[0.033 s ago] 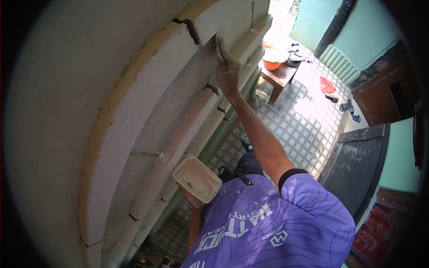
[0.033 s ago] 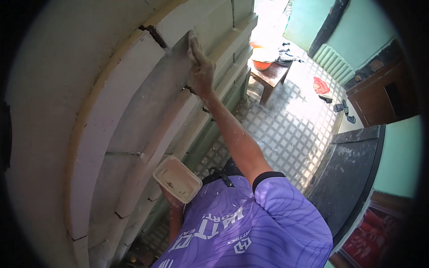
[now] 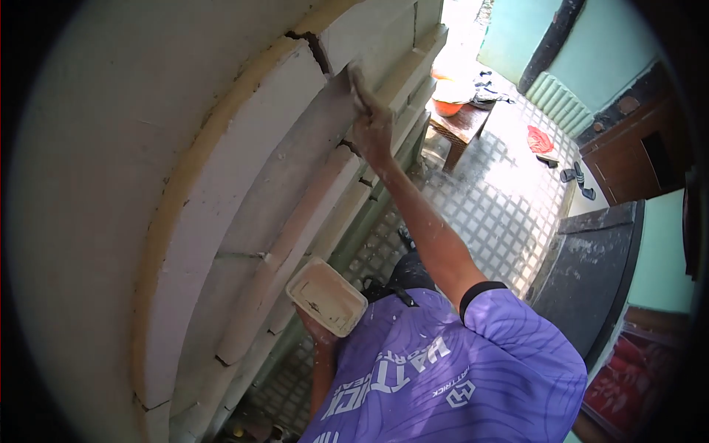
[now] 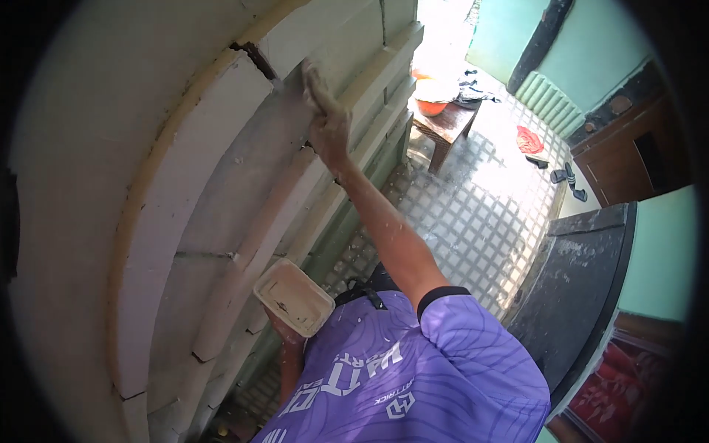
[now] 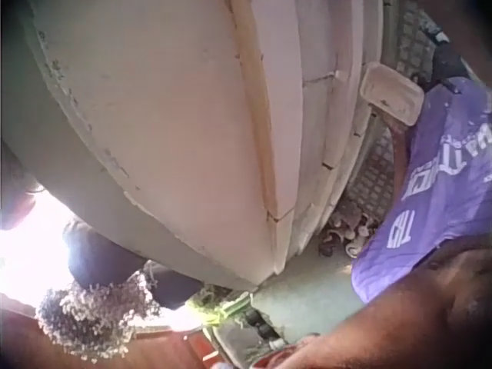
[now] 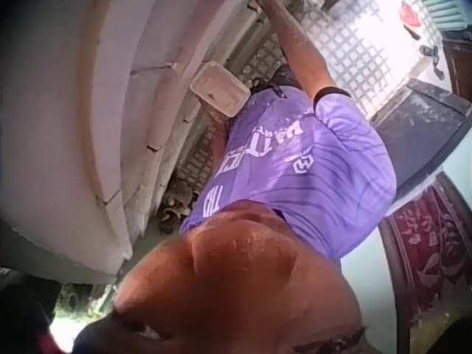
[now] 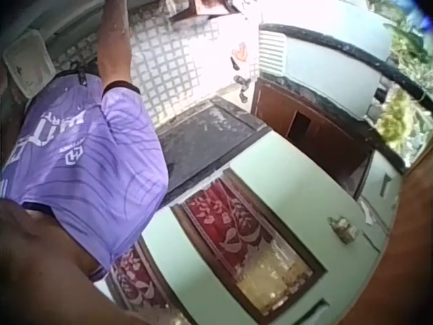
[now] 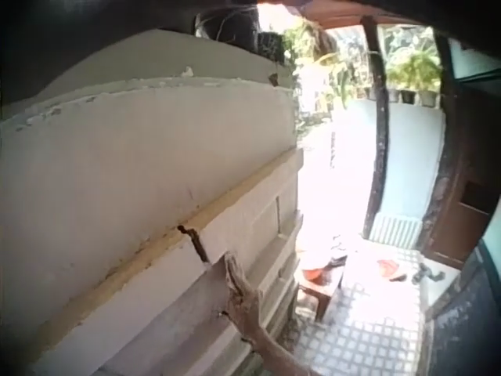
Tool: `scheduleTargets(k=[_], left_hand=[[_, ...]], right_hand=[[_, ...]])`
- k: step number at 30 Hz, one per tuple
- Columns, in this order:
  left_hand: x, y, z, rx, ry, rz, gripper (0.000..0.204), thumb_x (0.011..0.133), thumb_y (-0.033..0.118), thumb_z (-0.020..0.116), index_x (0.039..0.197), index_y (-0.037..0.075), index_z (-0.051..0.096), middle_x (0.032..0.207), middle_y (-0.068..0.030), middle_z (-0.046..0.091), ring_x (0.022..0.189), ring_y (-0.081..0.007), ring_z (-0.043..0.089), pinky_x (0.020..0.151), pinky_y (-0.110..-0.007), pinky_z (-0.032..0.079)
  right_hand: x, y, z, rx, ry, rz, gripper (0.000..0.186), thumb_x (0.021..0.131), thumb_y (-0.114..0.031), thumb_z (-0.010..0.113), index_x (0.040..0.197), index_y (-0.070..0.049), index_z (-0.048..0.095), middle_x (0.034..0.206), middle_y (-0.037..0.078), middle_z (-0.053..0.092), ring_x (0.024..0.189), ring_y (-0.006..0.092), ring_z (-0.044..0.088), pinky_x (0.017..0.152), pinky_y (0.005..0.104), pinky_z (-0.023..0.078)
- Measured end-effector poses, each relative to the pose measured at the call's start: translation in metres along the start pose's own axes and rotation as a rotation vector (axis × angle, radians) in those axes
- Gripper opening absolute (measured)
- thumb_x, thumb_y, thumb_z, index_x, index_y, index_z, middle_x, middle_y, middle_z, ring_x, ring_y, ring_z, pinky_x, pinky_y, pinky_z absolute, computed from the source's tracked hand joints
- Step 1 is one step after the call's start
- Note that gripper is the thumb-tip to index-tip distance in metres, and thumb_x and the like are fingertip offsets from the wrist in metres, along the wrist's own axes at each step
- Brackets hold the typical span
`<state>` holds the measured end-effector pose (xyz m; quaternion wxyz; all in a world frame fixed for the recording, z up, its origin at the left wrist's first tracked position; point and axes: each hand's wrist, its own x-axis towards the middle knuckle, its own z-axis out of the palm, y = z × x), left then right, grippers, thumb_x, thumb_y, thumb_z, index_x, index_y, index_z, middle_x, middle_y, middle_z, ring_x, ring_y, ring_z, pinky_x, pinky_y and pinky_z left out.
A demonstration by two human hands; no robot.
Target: The recorder is applying a white plaster or putty substance to fill cracks and smooth out a wall using a hand trowel.
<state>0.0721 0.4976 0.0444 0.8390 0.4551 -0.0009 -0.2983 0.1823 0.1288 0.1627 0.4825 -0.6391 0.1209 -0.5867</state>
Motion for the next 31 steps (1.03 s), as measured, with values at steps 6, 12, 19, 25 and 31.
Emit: scheduleTargets(k=[6, 12, 19, 25, 31], left_hand=[[0.000, 0.012, -0.006, -0.123, -0.016, -0.105, 0.072, 0.096, 0.066, 0.030, 0.148, 0.016, 0.033, 0.146, -0.0101, 0.042, 0.126, -0.0320, 0.049, 0.104, -0.049, 0.043], [0.003, 0.010, -0.006, -0.124, -0.038, -0.179, 0.074, 0.095, 0.068, 0.032, 0.148, 0.016, 0.033, 0.146, -0.0103, 0.042, 0.126, -0.0325, 0.049, 0.103, -0.049, 0.043], [0.010, 0.003, -0.007, -0.108, -0.031, -0.146, 0.073, 0.094, 0.068, 0.030, 0.147, 0.017, 0.034, 0.144, -0.0095, 0.044, 0.125, -0.0308, 0.050, 0.102, -0.049, 0.045], [0.018, 0.007, 0.017, -0.150, -0.009, -0.168, 0.071, 0.095, 0.067, 0.031, 0.145, 0.018, 0.037, 0.142, -0.0090, 0.046, 0.122, -0.0299, 0.053, 0.100, -0.048, 0.046], [0.018, 0.006, 0.029, -0.259, -0.124, -0.087, 0.069, 0.096, 0.065, 0.030, 0.147, 0.018, 0.034, 0.143, -0.0095, 0.045, 0.125, -0.0292, 0.050, 0.104, -0.046, 0.044]], right_hand=[[-0.044, -0.017, -0.023, 0.140, -0.128, 0.044, 0.040, 0.092, 0.003, 0.046, 0.131, 0.000, 0.056, 0.134, 0.021, 0.054, 0.124, 0.0204, 0.055, 0.102, 0.0303, 0.041], [0.010, 0.038, -0.015, -0.219, 0.179, 0.065, 0.041, 0.095, -0.004, 0.050, 0.136, -0.006, 0.053, 0.114, 0.006, 0.052, 0.094, 0.0156, 0.053, 0.081, 0.0282, 0.043], [-0.067, 0.002, -0.011, 0.028, -0.128, 0.158, 0.040, 0.097, -0.003, 0.049, 0.137, 0.000, 0.049, 0.112, -0.002, 0.064, 0.090, 0.0083, 0.060, 0.082, 0.0232, 0.048], [0.008, 0.016, -0.028, 0.009, 0.161, 0.287, 0.037, 0.098, -0.002, 0.049, 0.134, 0.005, 0.051, 0.123, 0.008, 0.064, 0.116, 0.0096, 0.054, 0.101, 0.0238, 0.039], [0.011, 0.000, 0.021, -0.115, 0.113, 0.111, 0.044, 0.097, -0.008, 0.052, 0.141, -0.006, 0.047, 0.133, 0.016, 0.058, 0.121, 0.0106, 0.051, 0.107, 0.0287, 0.034]])
